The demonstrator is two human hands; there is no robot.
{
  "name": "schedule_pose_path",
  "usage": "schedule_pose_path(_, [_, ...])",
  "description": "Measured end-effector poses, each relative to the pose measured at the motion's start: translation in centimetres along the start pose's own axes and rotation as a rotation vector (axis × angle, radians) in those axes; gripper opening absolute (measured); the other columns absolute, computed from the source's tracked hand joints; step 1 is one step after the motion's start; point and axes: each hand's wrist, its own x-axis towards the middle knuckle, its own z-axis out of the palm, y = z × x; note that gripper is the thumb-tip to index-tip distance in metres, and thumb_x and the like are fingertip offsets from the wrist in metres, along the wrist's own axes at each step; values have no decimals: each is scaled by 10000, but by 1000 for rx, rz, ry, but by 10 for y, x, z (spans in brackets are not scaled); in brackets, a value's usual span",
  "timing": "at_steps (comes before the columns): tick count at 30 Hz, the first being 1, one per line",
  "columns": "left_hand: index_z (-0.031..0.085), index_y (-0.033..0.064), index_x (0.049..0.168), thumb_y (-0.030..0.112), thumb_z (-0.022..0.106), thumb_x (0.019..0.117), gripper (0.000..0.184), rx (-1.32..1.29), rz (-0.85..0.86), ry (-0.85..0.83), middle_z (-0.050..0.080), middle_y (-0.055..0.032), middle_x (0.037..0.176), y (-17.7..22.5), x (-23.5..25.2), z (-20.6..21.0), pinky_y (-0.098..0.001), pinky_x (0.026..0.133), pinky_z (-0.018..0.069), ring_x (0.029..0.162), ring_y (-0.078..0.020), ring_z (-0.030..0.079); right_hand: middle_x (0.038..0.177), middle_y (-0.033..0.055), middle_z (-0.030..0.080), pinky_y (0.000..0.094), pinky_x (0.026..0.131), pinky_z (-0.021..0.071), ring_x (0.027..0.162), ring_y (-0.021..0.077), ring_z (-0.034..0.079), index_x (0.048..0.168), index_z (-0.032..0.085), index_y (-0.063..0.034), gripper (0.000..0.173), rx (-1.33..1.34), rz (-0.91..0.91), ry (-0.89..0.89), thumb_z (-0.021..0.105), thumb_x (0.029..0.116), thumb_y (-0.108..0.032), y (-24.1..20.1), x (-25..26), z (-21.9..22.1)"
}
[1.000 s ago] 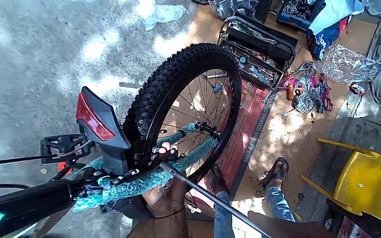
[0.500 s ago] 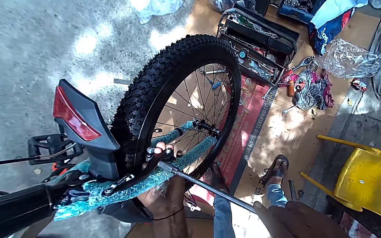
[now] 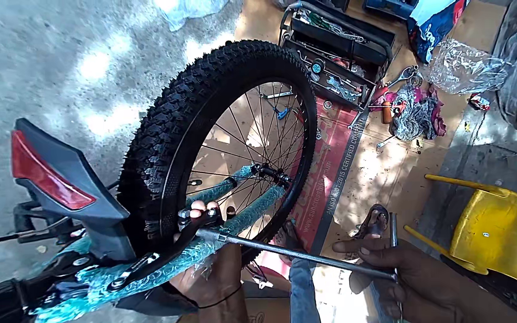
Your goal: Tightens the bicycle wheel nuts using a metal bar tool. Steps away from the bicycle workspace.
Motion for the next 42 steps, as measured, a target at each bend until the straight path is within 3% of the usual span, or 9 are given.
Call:
schedule_pose_path(4, [569,60,1179,480,185,1036,587,-37,-3,22,611,-107,1194,-4,2,7,-479,1012,509,1172,-268,602,915,175,697,196,424,463,481,84,542,1363,590,-17,601,196,-80,163,334,1096,-491,4,14,3])
schedule_pose_path(11, [590,74,1137,470,200,1041,564,-14,-16,6,613,-93,1172,0,0,5,-507,998,507,1158,-264,601,716,88,688,263,364,469,467,165,597,1600,113,-216,576,-601,-1046,625,317,1093,-397,38,29,16])
schedule_pose_path(16, [580,47,1190,441,207,1055,559,-9,-15,9,614,-116,1207,2,-1,9,-520,1011,504,1180,-285,599,740,-60,671,373,469,580,546,113,642,1626,298,-248,563,-1373,-683,936,282,1100,-450,27,-18,4])
schedule_pose_path(21, [585,44,1172,445,220,1052,555,-7,-12,28,616,-123,1184,0,-1,9,-505,992,519,1153,-283,610,890,103,729,404,595,669,675,270,742,1479,477,-157,425,-922,-523,550,514,1079,-295,11,-26,-9])
schedule_pose_path(26, [583,52,1165,462,226,1042,558,33,-1,20,612,-112,1199,2,-1,5,-498,1002,513,1173,-280,600,821,203,666,396,472,622,562,298,699,1628,173,-240,698,-503,-356,576,549,1049,-140,16,-14,-9])
schedule_pose_path(30, [601,60,1148,485,239,1032,570,15,-29,21,617,-108,1205,3,-1,3,-515,1013,504,1185,-287,596,733,133,663,332,457,593,529,184,668,1366,625,-109,330,-130,-181,455,496,1065,-155,30,-11,-22])
schedule_pose_path(34, [591,74,1140,482,200,1033,575,48,-26,21,615,-101,1181,2,0,6,-506,1008,503,1167,-272,598,755,123,691,333,501,612,570,178,693,1282,678,-71,332,-12,-108,436,448,1091,-215,30,-19,-12])
schedule_pose_path(39, [578,64,1143,480,175,1035,589,40,-4,48,610,-111,1189,1,-2,8,-485,1019,499,1179,-267,592,1290,172,680,429,889,639,1069,276,730,1459,501,10,511,-871,-568,239,537,959,-94,46,-33,-25])
schedule_pose_path(42, [577,74,1148,482,175,1032,584,36,-8,16,608,-99,1186,1,-1,7,-474,1014,501,1170,-260,593,1114,96,752,433,744,595,917,218,731,1402,607,-57,610,-1821,-601,447,572,977,-494,41,-41,-18])
